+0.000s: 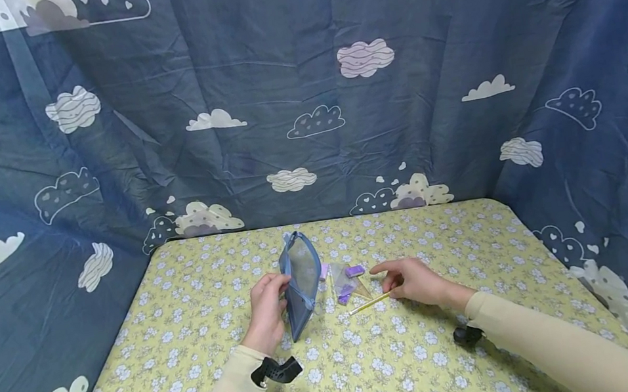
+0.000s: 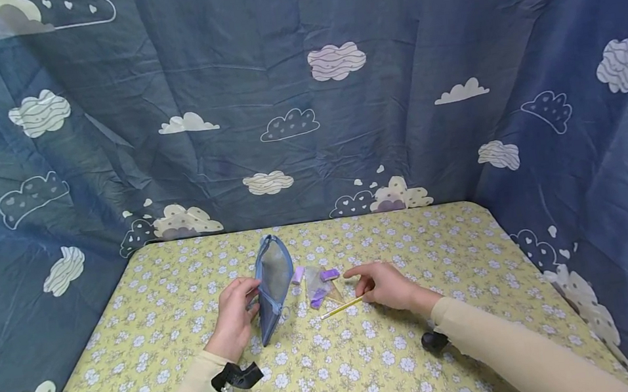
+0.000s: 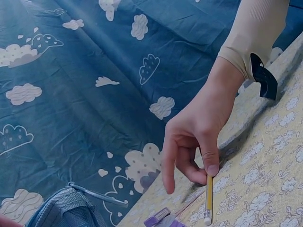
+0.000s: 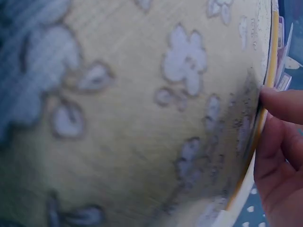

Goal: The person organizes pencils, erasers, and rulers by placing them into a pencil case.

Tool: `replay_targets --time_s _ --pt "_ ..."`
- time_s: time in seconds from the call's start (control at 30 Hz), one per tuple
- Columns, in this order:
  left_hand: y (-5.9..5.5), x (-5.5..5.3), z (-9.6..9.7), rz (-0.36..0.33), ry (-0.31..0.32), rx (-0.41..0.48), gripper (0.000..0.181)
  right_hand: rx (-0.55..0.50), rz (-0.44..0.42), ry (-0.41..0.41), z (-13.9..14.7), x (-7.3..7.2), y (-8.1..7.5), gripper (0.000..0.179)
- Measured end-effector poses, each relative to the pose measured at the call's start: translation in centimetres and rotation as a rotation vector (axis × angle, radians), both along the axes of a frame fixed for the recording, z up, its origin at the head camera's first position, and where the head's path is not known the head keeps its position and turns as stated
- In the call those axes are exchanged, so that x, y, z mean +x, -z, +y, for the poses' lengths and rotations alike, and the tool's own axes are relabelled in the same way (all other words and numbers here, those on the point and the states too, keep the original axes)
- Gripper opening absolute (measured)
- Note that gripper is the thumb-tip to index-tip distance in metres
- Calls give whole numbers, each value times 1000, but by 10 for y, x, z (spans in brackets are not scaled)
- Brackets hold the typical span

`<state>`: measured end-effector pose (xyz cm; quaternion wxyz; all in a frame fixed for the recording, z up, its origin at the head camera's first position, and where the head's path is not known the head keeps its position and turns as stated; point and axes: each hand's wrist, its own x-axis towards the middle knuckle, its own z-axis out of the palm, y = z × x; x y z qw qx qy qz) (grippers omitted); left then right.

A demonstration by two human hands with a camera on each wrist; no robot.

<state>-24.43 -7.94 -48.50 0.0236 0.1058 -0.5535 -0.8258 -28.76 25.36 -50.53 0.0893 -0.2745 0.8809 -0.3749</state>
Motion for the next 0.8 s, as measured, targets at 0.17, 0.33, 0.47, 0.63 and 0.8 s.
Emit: replay_targets --time_s 0.17,0.33,0.47,0.63,0.8 --pt "-1 -1 -2 -14 23 -4 15 134 99 -32 -6 3 -5 45" --pt "-2 -1 -3 -15 26 -1 15 145 90 -46 -6 2 -7 45" --pt "-1 -1 -2 -14 8 11 14 131 76 -66 -3 -1 -4 45" --pt "-2 1 -1 -12 -5 6 15 120 32 -87 -4 -1 -4 38" --pt "-1 0 -1 -13 3 13 15 104 -4 -85 -5 1 -10 35"
